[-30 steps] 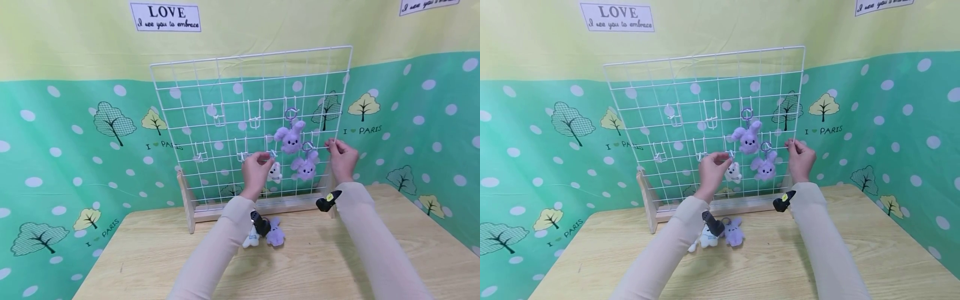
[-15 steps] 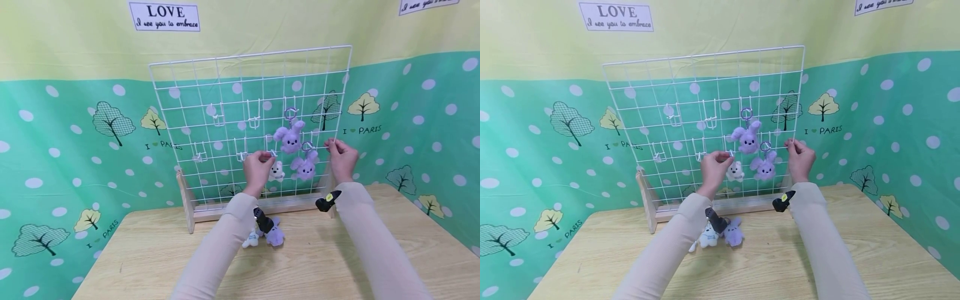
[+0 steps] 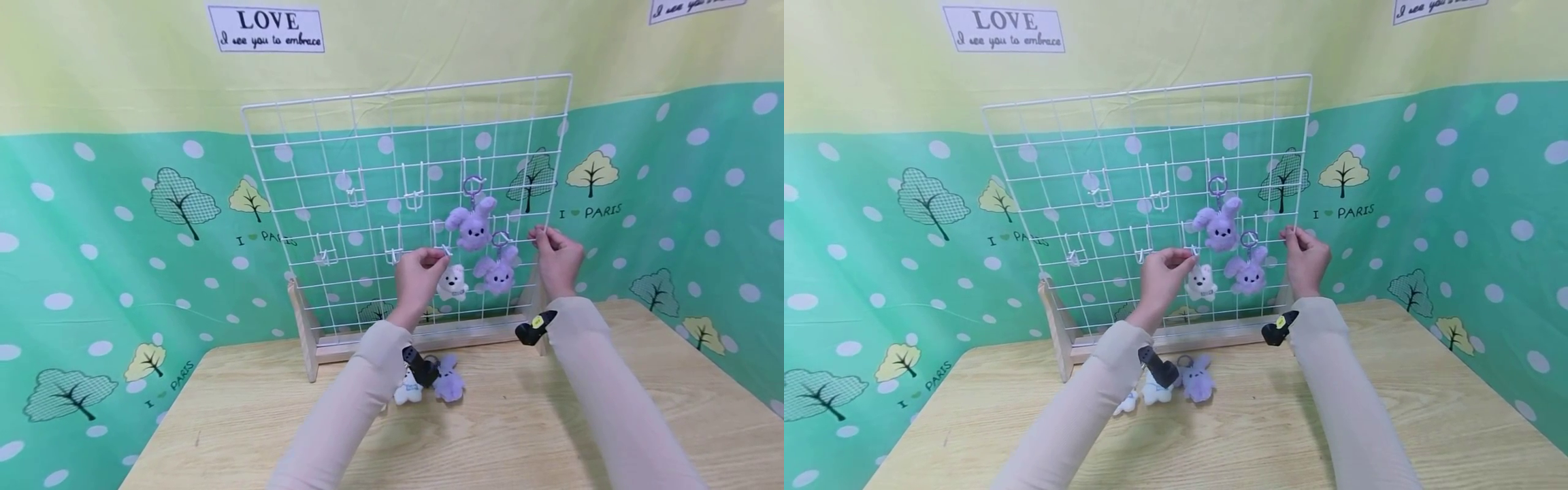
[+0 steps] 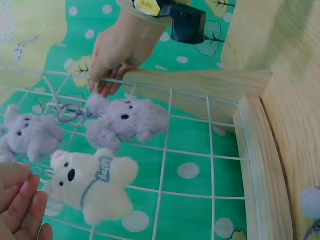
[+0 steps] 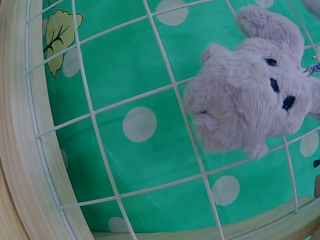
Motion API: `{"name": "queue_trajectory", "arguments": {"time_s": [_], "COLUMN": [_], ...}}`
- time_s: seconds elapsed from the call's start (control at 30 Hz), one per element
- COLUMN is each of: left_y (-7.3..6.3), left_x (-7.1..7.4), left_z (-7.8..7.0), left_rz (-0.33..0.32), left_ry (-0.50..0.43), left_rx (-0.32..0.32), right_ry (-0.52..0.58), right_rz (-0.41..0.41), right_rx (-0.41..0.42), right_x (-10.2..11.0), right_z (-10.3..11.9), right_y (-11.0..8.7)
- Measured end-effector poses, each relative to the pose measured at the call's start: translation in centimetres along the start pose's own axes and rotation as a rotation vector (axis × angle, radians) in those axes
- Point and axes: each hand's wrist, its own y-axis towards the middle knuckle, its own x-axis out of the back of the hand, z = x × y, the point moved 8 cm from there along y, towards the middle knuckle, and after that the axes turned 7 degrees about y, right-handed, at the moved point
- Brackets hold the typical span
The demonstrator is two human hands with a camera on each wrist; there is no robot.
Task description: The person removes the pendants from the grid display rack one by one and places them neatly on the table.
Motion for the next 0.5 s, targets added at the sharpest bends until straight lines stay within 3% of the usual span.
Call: {"name": "queue_trajectory", "arguments": {"time_s": [0.3, 0.5], "left_y": [-1.0, -1.7], "left_x": [0.4, 0.6], "left_z": [-1.0, -0.9], "left_rz": [0.033, 0.07], "left_ry": [-0.027, -0.079], "left_rx": [-0.01, 0.03], "right_ry": [-0.01, -0.031], "right_rz": [0.022, 0.027], "right_rx": [-0.003, -0.015], "right_x": [-0.2, -0.2], "right_z": [0.2, 0.2], "right_y": [0.1, 0.1]}}
